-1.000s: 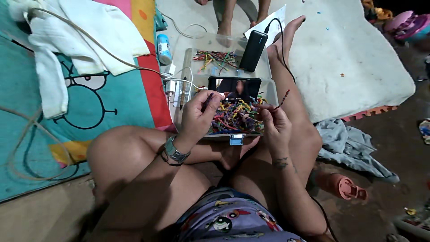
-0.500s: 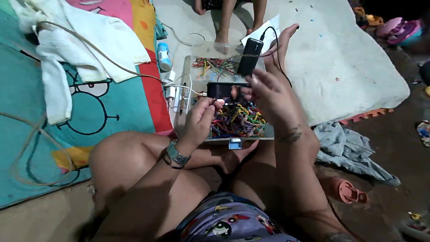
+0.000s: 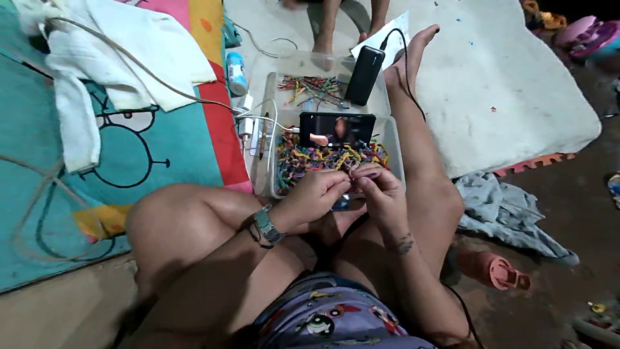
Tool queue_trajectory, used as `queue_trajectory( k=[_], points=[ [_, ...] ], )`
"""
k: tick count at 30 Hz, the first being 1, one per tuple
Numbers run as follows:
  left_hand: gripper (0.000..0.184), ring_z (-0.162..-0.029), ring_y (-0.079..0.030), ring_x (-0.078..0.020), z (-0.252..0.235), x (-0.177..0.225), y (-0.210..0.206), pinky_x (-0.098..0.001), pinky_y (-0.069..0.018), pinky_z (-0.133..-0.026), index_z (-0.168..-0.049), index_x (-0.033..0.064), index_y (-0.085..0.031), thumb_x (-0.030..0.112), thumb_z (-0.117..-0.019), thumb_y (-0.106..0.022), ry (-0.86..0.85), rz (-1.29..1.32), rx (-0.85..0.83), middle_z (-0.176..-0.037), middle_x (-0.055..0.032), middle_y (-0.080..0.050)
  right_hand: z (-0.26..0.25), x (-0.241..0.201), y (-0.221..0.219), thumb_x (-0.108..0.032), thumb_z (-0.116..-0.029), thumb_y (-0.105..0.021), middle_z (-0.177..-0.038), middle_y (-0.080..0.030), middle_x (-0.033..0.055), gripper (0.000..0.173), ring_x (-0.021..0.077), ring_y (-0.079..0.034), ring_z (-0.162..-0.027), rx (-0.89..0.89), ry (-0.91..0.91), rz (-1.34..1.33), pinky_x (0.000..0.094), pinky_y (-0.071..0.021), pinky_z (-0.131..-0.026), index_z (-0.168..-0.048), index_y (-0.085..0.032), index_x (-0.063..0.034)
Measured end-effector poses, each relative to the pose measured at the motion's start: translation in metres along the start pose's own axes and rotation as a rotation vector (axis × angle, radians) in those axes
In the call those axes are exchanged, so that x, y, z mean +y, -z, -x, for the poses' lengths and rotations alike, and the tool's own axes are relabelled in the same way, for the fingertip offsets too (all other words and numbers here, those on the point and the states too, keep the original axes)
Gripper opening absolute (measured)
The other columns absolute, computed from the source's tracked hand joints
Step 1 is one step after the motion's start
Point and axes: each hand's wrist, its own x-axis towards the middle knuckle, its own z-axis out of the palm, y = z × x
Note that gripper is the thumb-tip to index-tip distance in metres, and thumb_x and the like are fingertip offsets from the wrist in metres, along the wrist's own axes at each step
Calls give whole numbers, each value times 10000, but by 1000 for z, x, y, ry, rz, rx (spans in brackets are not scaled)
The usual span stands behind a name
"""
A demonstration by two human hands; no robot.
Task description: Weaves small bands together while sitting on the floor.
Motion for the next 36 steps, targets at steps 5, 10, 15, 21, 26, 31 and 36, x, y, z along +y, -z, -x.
queue_trajectory(
  k=[5,10,15,21,26,31,36],
  points=[
    [243,-820,-644,-64,-1,-6,6,-242,-538,-770,-952,39,-741,122,-1024,-524,-51,-154,28,-877,-29,-696,-5,-5,6,-228,-960,-683,-869,-690,-96,93,15,-648,-772,260,-73,-218,206,-562,-708,-875,-700,-261],
    [217,-809,-693,-177,-2,-5,5,-357,-567,-744,-912,54,-739,101,-984,-540,-252,-443,79,-843,-57,-709,-12,-12,5,-111,-994,-556,-716,-654,-57,270,38,-628,-648,437,-156,-425,213,-554,-649,-758,-631,-216],
    [234,-826,-717,-228,-2,-6,21,-428,-563,-738,-940,61,-745,112,-980,-520,-332,-573,116,-870,-69,-738,-24,-24,2,-141,-1002,-563,-763,-667,-50,235,44,-631,-670,332,-213,-448,216,-553,-655,-798,-645,-222],
    [229,-935,-677,-152,-4,-6,29,-330,-567,-855,-1041,44,-740,229,-987,-618,-214,-347,49,-981,-64,-704,-28,-24,-13,-144,-944,-707,-896,-673,-104,99,-6,-627,-772,113,-42,-48,184,-556,-707,-882,-685,-218],
    [173,-810,-660,-157,1,0,39,-306,-563,-750,-1020,9,-733,90,-1008,-581,-78,-362,231,-921,-93,-677,-31,-23,-3,-197,-1049,-539,-1009,-696,-42,198,17,-658,-853,-43,-57,247,218,-574,-777,-1132,-679,-85],
    [137,-825,-652,-97,3,7,51,-249,-556,-744,-1086,12,-668,81,-1033,-563,129,-142,357,-1056,-100,-674,-41,-26,-1,-162,-997,-646,-967,-703,99,159,192,-672,-840,-298,-251,773,419,-568,-771,-1022,-746,-41],
    [98,-669,-605,-85,8,12,49,-225,-529,-605,-1106,43,-631,74,-1032,-574,242,77,361,-961,-63,-668,-58,-20,-20,-322,-966,-712,-1090,-719,140,231,338,-682,-1034,-605,-475,1058,602,-533,-875,-1070,-786,-129]
  ],
)
